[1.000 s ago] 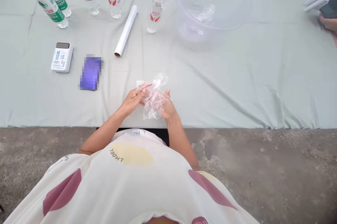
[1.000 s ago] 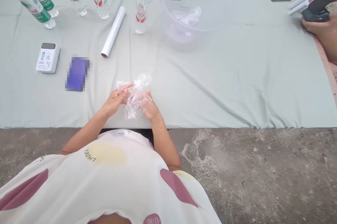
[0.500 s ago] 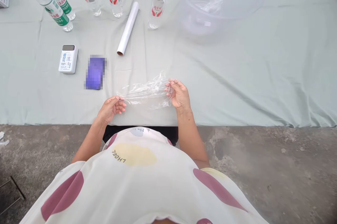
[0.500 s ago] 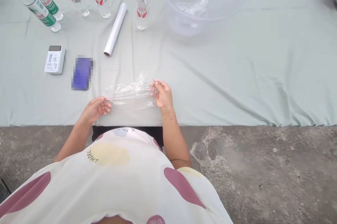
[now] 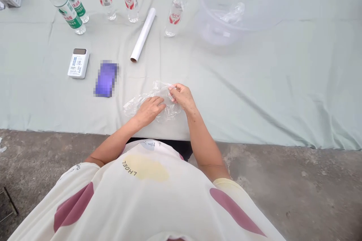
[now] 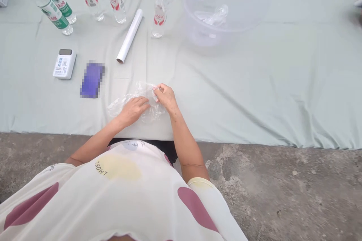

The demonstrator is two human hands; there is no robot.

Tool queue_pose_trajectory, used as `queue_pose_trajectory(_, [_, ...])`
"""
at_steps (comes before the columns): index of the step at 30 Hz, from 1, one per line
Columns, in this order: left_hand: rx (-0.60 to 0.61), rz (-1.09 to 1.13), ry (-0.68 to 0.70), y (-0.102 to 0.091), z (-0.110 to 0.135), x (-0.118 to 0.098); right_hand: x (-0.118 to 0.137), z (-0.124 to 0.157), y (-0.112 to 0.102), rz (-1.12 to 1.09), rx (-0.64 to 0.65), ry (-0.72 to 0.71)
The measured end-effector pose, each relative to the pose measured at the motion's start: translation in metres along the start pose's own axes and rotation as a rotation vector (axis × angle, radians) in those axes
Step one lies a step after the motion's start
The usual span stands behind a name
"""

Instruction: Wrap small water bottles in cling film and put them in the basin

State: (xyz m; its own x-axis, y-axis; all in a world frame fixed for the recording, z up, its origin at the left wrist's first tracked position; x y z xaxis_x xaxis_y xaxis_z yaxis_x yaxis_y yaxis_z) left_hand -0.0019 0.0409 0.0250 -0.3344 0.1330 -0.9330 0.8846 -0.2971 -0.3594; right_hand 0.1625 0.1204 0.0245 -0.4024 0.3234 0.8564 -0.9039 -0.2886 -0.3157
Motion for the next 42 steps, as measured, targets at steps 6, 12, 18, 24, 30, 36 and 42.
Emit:
queue_pose_trajectory(6, [-0.098, -0.165, -0.1, -0.011, 0.002, 0.016, -0.003, -0.03, -0.038, 0.094, -0.083, -0.013])
queue_pose_trajectory(12, [-0.194, -0.371, -0.251, -0.02, 0.016, 0.019, -0.013, -0.069, -0.078, 0.019, -0.379, -0.024])
queue_pose_trajectory(18, [-0.228, -0.486, -0.321, -0.015, 0.012, 0.007, -0.001, -0.006, -0.033, 0.332, -0.478, -0.365])
queue_pose_trajectory(24, [-0.193, -0.662, -0.333, -0.029, 0.006, 0.006, -0.035, 0.05, 0.03, 0.943, -0.053, -0.705])
queue_pose_trajectory(30, [-0.121, -0.795, -0.357, -0.068, 0.0, 0.019, -0.078, 0.061, -0.012, 1.072, -0.005, -0.709])
queue_pose_trajectory(36, [-0.117, -0.855, -0.367, -0.096, -0.009, 0.019, -0.086, 0.078, -0.038, 1.023, -0.02, -0.706])
queue_pose_trajectory(42, [-0.284, -0.675, -0.213, -0.082, -0.002, 0.003, -0.074, 0.075, -0.038, 0.892, -0.173, -0.722])
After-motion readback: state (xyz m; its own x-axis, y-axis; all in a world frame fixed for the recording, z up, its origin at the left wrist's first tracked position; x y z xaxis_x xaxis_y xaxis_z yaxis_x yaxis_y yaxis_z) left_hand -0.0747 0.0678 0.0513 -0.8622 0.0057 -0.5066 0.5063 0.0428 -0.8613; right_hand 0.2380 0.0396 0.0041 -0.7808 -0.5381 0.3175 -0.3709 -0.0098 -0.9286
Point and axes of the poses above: each hand's wrist, its own z-axis away from the middle knuckle, its own y-axis out of the palm, x = y × z, the point moved 1 cm from there along -z, towards the middle knuckle, and after that the axes turned 10 degrees about z, right-handed, at the moved point
